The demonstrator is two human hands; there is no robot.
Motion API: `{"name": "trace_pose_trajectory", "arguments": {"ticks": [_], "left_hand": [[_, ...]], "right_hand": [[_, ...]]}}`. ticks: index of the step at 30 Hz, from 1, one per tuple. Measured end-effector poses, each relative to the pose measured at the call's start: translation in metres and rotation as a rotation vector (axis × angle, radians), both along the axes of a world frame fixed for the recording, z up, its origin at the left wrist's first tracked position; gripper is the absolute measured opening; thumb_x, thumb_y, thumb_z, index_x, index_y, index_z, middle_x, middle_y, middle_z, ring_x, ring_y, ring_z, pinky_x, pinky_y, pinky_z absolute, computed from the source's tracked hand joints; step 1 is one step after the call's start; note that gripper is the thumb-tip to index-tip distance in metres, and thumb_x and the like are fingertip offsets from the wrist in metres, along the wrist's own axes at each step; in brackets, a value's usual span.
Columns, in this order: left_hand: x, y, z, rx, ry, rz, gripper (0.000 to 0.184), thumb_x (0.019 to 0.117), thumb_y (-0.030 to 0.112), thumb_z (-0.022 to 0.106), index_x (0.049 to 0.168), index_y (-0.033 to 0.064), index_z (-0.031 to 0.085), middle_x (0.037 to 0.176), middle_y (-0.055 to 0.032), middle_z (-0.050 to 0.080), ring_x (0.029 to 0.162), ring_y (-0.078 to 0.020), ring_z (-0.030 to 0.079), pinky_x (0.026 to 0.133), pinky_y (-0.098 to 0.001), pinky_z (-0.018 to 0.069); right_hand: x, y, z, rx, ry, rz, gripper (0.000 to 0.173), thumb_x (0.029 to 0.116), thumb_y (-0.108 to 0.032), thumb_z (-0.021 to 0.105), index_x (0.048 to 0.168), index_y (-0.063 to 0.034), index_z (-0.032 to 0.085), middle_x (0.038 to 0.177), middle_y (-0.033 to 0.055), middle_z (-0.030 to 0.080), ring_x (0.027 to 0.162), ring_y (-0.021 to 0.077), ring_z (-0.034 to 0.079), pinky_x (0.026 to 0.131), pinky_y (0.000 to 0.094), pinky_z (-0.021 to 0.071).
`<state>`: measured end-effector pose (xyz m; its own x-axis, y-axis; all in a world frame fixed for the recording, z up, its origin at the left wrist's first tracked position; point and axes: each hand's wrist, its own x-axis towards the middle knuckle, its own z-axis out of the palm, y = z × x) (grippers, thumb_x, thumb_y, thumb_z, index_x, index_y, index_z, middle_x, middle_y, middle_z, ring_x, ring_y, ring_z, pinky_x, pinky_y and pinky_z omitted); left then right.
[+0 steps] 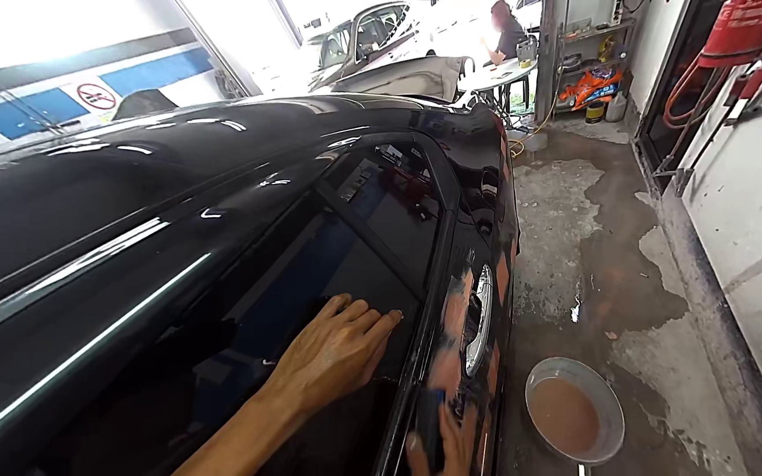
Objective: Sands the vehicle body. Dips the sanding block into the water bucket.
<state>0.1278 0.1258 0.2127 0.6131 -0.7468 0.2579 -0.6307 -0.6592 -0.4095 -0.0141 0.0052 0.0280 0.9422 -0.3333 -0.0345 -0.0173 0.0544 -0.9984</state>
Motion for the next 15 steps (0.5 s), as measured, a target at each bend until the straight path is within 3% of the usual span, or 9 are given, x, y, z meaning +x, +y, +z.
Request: {"name": "trace_pose_trajectory", "arguments": {"ticks": [4, 6, 8, 13, 15], "left_hand": [[-0.001, -0.001, 0.0, 0.004, 0.001, -0.011, 0.033, 0.1006, 0.024, 0.046, 0.117, 0.0161, 0.074, 0.076, 0.0011, 0.067, 0.074, -0.0187, 0.065, 0.084, -0.0417, 0.052], [-0.001, 0.0, 0.001, 0.003, -0.001, -0.013, 0.033, 0.1005, 0.024, 0.046, 0.117, 0.0163, 0.074, 0.076, 0.0011, 0.067, 0.074, -0.019, 0.065, 0.085, -0.0424, 0.0524], [0.001, 0.001, 0.001, 0.006, -0.002, -0.015, 0.034, 0.1011, 0.024, 0.045, 0.118, 0.0166, 0.074, 0.076, 0.001, 0.067, 0.074, -0.0192, 0.065, 0.085, -0.0425, 0.0525], [-0.003, 0.0, -0.001, 0.015, -0.002, -0.012, 0.033, 0.1002, 0.024, 0.046, 0.116, 0.0162, 0.074, 0.076, 0.0015, 0.067, 0.074, -0.0185, 0.065, 0.083, -0.0413, 0.0523], [-0.002, 0.001, 0.0, 0.012, -0.003, -0.01, 0.033, 0.1007, 0.025, 0.046, 0.117, 0.0165, 0.074, 0.076, 0.0015, 0.066, 0.075, -0.0187, 0.065, 0.085, -0.0421, 0.0521]], "right_hand": [[0.063, -0.014, -0.007, -0.033, 0.099, -0.14, 0.061, 0.0918, -0.033, 0.07, 0.142, 0.0006, 0.058, 0.15, 0.0194, 0.052, 0.13, 0.0401, 0.053, 0.105, 0.0624, 0.0365], [0.032, -0.01, -0.002, -0.046, 0.066, -0.073, 0.063, 0.0929, -0.029, 0.069, 0.142, 0.0075, 0.054, 0.149, 0.0253, 0.051, 0.136, 0.0432, 0.05, 0.113, 0.0649, 0.0318], [0.002, -0.009, -0.007, -0.038, 0.046, 0.04, 0.065, 0.0955, -0.031, 0.066, 0.143, 0.0105, 0.051, 0.149, 0.028, 0.049, 0.14, 0.0402, 0.046, 0.118, 0.0596, 0.0299], [0.044, -0.02, -0.013, -0.093, 0.131, -0.073, 0.063, 0.0919, -0.035, 0.069, 0.143, 0.0006, 0.057, 0.15, 0.0189, 0.053, 0.133, 0.0401, 0.052, 0.108, 0.0627, 0.0354], [0.018, -0.015, -0.012, -0.077, 0.109, -0.028, 0.065, 0.0915, -0.032, 0.069, 0.141, 0.0079, 0.055, 0.146, 0.027, 0.054, 0.135, 0.0452, 0.05, 0.113, 0.0635, 0.0347]]}}
